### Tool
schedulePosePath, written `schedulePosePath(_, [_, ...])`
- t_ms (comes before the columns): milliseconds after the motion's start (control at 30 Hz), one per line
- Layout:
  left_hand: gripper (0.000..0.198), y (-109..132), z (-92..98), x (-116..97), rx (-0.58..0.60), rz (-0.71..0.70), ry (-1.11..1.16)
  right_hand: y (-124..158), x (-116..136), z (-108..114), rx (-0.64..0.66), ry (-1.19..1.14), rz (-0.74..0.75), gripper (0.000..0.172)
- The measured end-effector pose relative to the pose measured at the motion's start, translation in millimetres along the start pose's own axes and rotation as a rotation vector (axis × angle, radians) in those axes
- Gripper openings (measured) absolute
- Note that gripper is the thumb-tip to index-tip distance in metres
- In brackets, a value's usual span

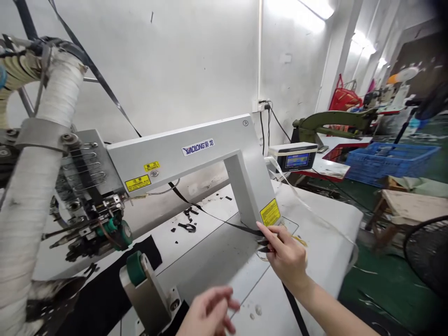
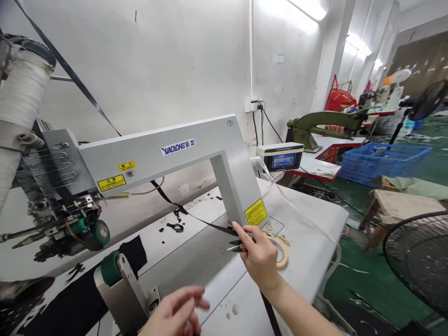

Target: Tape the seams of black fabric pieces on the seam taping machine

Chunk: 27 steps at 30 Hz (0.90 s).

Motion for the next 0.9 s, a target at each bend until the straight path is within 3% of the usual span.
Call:
schedulePosePath(67, [0.037, -28, -17.6, -14, -0.084, -0.007, 0.355, -2, 11, 9, -0.01, -0.07, 0.175, 0.05])
schedulePosePath(133, [0.026, -47, -25.8, -27, -0.154, -0.049, 0.724, 13, 27, 18, 0.094, -0.216, 0.307, 0.048])
schedulePosePath(200, [0.016, -57, -24.3, -34, -0.191, -0.108, 0.947, 36, 39, 26, 0.233, -0.414, 0.276, 0.042])
schedulePosePath(267, [0.011, -61, -18.2, -34, -0.134, -0.122, 1.105, 52, 43, 29, 0.368, -0.668, -0.006, 0.04])
schedulePosePath(400, [0.029, -66, -16.4, -20, 0.214, -0.167, 1.397, 35, 40, 8, 0.55, -1.079, -0.899, 0.043])
schedulePosePath(433, [0.03, -67, -19.9, -16, 0.273, -0.192, 1.426, 22, 41, -3, 0.609, -1.159, -1.036, 0.045])
schedulePosePath(500, [0.028, -70, -29.6, -7, 0.306, -0.206, 1.39, -5, 49, -29, 0.853, -1.348, -1.131, 0.05])
schedulePosePath(533, [0.027, -71, -34.2, -1, 0.275, -0.172, 1.304, -18, 55, -41, 0.977, -1.424, -1.127, 0.051])
schedulePosePath(600, [0.025, -73, -37.6, 12, 0.139, -0.051, 0.896, -37, 69, -61, 1.148, -1.481, -1.04, 0.048])
schedulePosePath(667, [0.02, -72, -28.9, 24, -0.034, 0.032, 0.397, -45, 79, -71, 1.159, -1.35, -0.897, 0.036])
schedulePosePath(700, [0.016, -70, -20.1, 27, -0.118, 0.034, 0.214, -45, 82, -72, 1.102, -1.206, -0.804, 0.027])
schedulePosePath(767, [0.011, -64, 2.5, 26, -0.275, -0.025, 0.066, -38, 82, -69, 0.886, -0.817, -0.562, 0.013])
schedulePosePath(833, [0.026, -60, 25.9, 16, -0.431, -0.096, 0.083, -24, 79, -60, 0.644, -0.452, -0.272, 0.021])
schedulePosePath(900, [0.043, -60, 42.5, -2, -0.521, -0.143, 0.096, -6, 75, -52, 0.47, -0.246, -0.053, 0.035])
Point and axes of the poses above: each hand's wrist, its own y-axis away from the middle knuckle, its own z-axis out of the back of the hand, x = y × z, the point moved 1 cm from there along -y, towards the middle knuckle, and after that the axes turned 2 degrees about x, right-handed, at the moved point
